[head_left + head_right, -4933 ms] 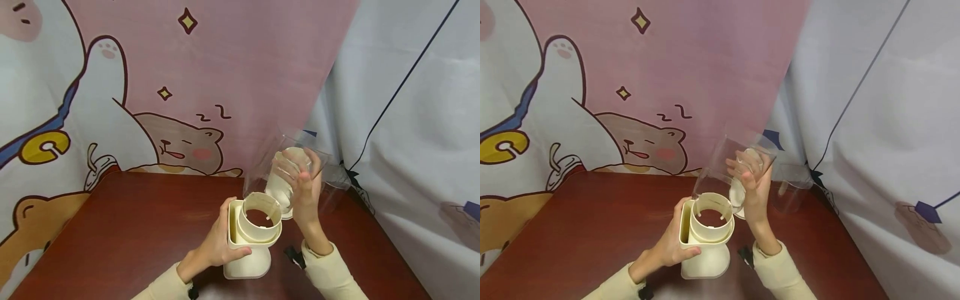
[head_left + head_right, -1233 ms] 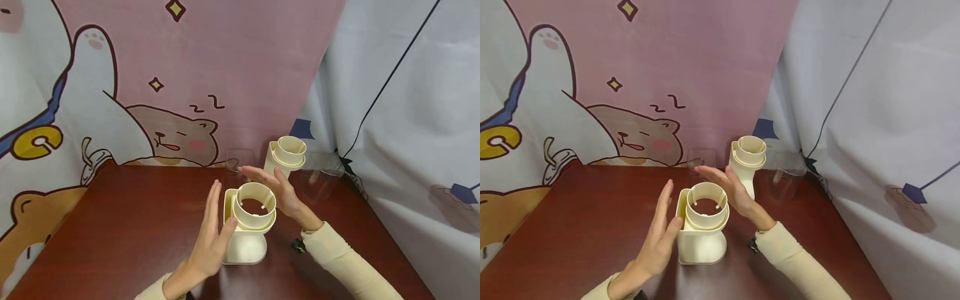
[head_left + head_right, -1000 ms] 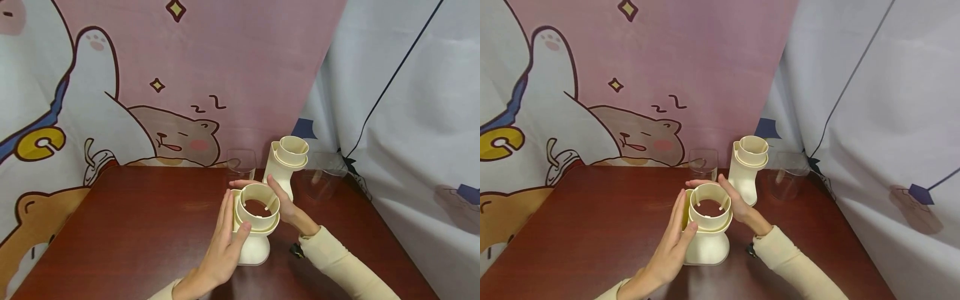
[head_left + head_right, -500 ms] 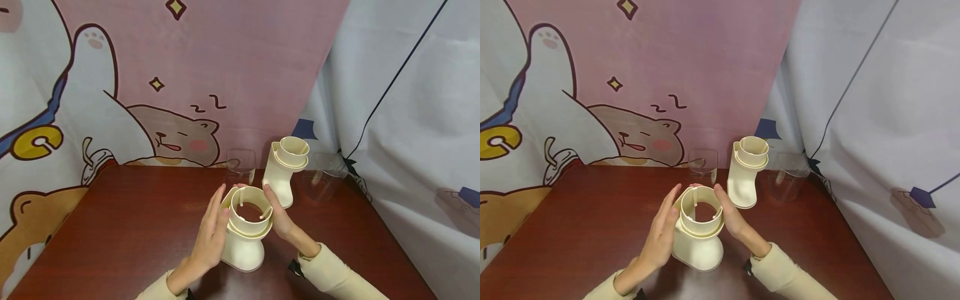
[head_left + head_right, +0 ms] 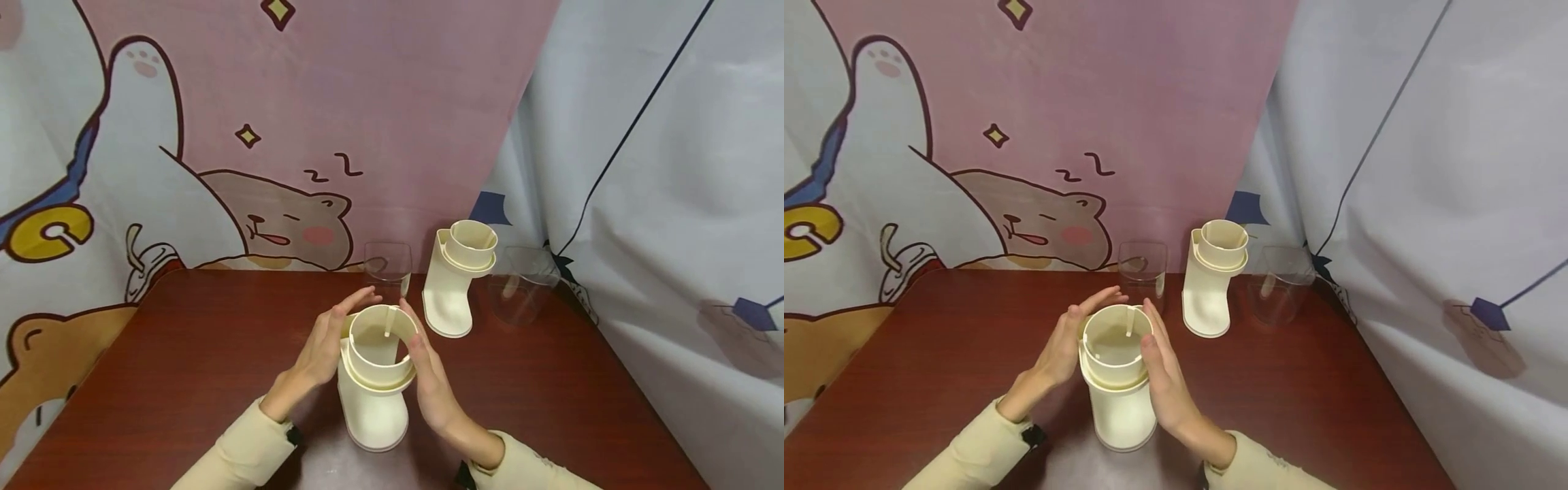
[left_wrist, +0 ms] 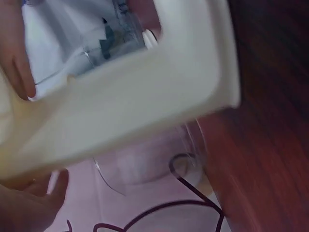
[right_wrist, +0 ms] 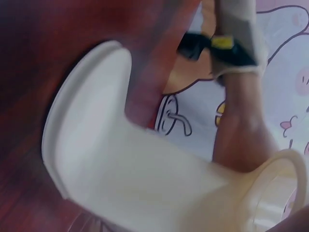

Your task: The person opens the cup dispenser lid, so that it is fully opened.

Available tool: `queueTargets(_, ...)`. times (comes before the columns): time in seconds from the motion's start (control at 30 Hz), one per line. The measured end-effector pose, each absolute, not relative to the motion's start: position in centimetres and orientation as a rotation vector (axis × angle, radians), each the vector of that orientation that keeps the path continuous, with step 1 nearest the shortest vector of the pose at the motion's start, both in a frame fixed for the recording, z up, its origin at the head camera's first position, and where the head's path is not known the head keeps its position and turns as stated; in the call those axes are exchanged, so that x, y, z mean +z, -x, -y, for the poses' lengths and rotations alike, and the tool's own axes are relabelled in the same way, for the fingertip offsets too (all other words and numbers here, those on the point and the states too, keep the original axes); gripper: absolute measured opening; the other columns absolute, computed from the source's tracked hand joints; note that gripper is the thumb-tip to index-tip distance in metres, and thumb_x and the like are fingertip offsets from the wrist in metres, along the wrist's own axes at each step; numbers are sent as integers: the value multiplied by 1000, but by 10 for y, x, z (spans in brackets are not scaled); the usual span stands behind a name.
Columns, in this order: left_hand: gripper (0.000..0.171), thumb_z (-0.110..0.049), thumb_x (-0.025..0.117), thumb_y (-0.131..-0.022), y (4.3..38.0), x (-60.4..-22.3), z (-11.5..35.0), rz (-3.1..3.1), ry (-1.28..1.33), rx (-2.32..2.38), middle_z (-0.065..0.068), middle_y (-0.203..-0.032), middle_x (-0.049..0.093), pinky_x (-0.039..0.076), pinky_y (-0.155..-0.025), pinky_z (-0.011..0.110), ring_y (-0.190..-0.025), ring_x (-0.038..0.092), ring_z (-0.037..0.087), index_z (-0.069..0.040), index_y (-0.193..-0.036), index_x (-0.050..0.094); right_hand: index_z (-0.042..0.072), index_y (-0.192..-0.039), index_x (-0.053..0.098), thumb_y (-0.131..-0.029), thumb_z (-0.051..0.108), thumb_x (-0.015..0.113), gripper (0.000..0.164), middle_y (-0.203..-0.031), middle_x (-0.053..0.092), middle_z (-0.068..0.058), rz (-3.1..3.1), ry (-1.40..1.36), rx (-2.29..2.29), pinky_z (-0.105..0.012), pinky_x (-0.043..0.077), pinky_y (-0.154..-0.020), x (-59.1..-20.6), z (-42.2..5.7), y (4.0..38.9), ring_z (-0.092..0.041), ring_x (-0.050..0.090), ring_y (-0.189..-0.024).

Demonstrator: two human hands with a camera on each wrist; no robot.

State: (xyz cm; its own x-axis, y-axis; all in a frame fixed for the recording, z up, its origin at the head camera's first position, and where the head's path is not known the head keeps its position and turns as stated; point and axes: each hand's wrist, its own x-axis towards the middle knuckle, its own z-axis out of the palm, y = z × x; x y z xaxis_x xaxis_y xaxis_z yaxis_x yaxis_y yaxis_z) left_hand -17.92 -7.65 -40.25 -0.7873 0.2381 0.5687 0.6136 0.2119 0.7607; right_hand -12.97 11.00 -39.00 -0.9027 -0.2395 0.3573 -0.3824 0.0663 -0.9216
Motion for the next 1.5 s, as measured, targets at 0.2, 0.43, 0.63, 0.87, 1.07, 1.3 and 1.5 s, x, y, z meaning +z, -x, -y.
queueTargets(0.2,75,-57,5,-105,185,-406,83,2164,879,-1539,7,-137,62,42,-108,50,-131,56,26,-12,-146,50,8,-159,19,-109,29,19,55,-166,21,-8,2235,-628,1975,-12,20,-114,-388,-107,125,-27,21,-151)
queueTargets(0.43,67,-52,11,-107,172,-401,78,2136,713,-1566,9,-151,46,38,-109,55,-138,44,27,-11,-150,43,5,-159,17,-108,33,21,58,-166,17,-12,2243,-675,2022,-60,11,-119,-379,-112,127,-32,14,-152)
queueTargets(0.63,52,-37,25,-109,133,-380,68,2120,379,-1851,6,-162,25,19,-118,58,-150,22,27,-19,-158,21,2,-158,20,-106,40,25,64,-166,16,-13,2206,-671,1976,-61,5,-120,-367,-119,140,-32,8,-153)
queueTargets(0.87,64,-32,42,-104,112,-372,52,2130,351,-2059,5,-166,11,6,-119,66,-154,7,28,-23,-160,12,5,-160,15,-104,45,30,70,-167,13,-13,2216,-693,2054,-62,6,-120,-370,-113,145,-33,7,-154)
queueTargets(1.07,65,-25,53,-99,112,-383,45,2109,336,-1970,6,-163,22,17,-115,68,-150,21,31,-25,-157,25,8,-157,28,-100,28,40,62,-163,29,-8,2164,-707,2004,-28,24,-118,-384,-104,141,-23,27,-148)
queueTargets(1.3,66,-20,53,-95,116,-393,43,2050,381,-1905,5,-160,26,20,-113,67,-146,26,31,-22,-156,27,5,-154,34,-95,25,44,63,-159,35,-12,2052,-723,1975,-16,32,-110,-392,-101,143,-8,39,-139)
queueTargets(1.5,67,-21,54,-91,119,-397,44,2016,386,-1890,5,-159,27,21,-113,67,-145,27,31,-17,-154,32,5,-152,36,-94,26,45,63,-155,38,-13,2049,-697,1999,-17,35,-108,-395,-100,143,-10,45,-133)
